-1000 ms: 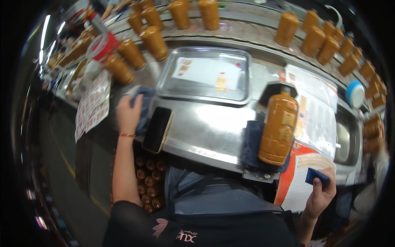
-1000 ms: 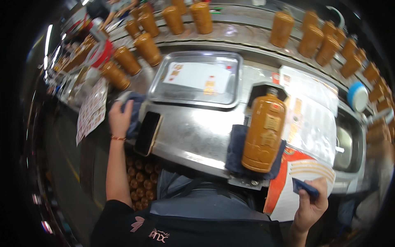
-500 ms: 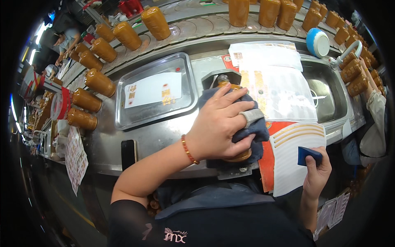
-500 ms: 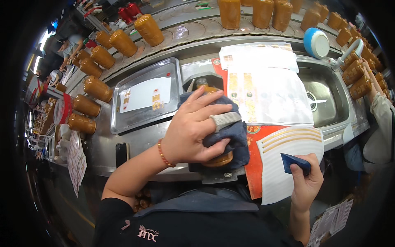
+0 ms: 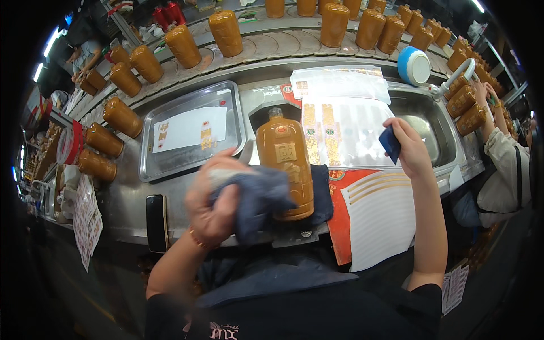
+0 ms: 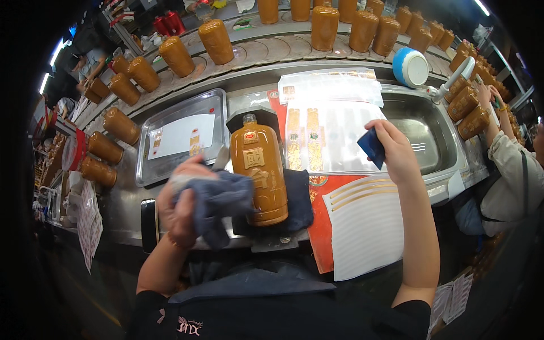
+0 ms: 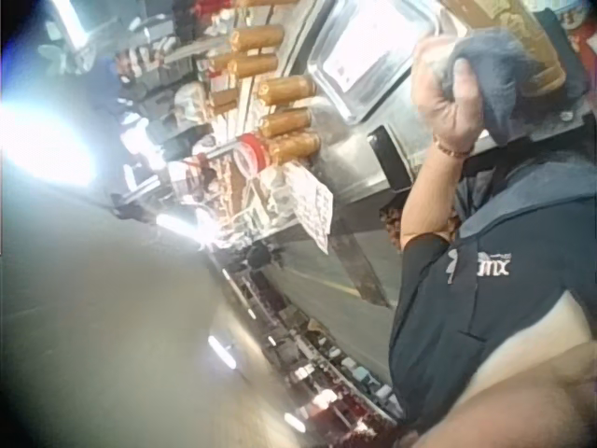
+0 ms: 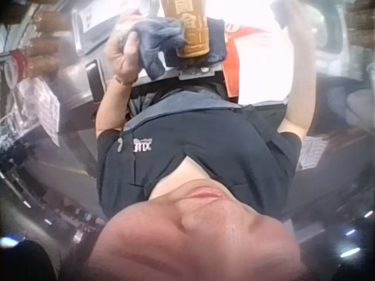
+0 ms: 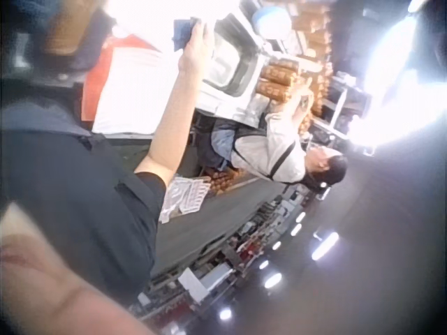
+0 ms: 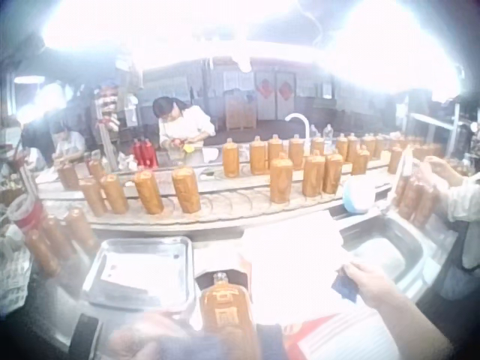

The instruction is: The person applies a sticker to a brown bottle, smooths it with a blue card, and wipes the surface with a cloth. The person repeats this process on multiple bottles at a workstation.

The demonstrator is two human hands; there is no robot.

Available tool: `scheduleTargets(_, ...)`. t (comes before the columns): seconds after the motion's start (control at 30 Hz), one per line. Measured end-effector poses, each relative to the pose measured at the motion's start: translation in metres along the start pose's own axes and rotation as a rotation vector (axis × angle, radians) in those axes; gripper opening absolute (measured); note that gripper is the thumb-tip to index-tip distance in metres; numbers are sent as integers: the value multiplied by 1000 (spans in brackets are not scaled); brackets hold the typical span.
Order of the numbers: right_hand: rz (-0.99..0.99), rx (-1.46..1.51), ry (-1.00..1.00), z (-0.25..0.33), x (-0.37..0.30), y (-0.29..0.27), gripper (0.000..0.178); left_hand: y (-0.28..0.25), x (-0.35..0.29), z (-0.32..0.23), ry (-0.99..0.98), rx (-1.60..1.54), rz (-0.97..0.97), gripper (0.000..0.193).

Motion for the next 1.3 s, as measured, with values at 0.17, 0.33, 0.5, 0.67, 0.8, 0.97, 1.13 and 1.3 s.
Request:
scheduleTargets(0.17,125,-502,170,-9,96,19,46,-144,-62,-32,93,571,-297,34)
scheduleTargets(0.33,161,-980,-70,10,162,89,47,-254,-152,31,-107,1293,-42,20)
scheduleTargets(0.5,152,-1270,-96,13,175,106,54,-227,-149,55,-92,1432,109,31)
scheduleTargets(0.67,155,-1026,-144,24,190,102,38,-221,-143,26,-3,1283,-192,21)
scheduleTargets(0.8,203,-869,-110,34,190,123,29,-182,-102,13,58,1121,-229,14)
scheduleTargets(0.97,253,-925,-117,36,208,170,26,-152,-73,43,-31,935,-103,20)
scheduleTargets(1.13,259,-942,-115,40,201,177,30,-148,-25,123,-114,891,99,30)
scheduleTargets(1.3,189,-911,-68,37,178,123,32,-130,1,184,-161,916,291,34)
Point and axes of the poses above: each hand's wrist, its own x-axis towards the middle knuckle, its own y-axis out of the palm, z = x × y, the point moved 10 cm from there along x, towards the middle knuckle, and after that the axes turned 7 degrees about y, right-handed, at the moved point
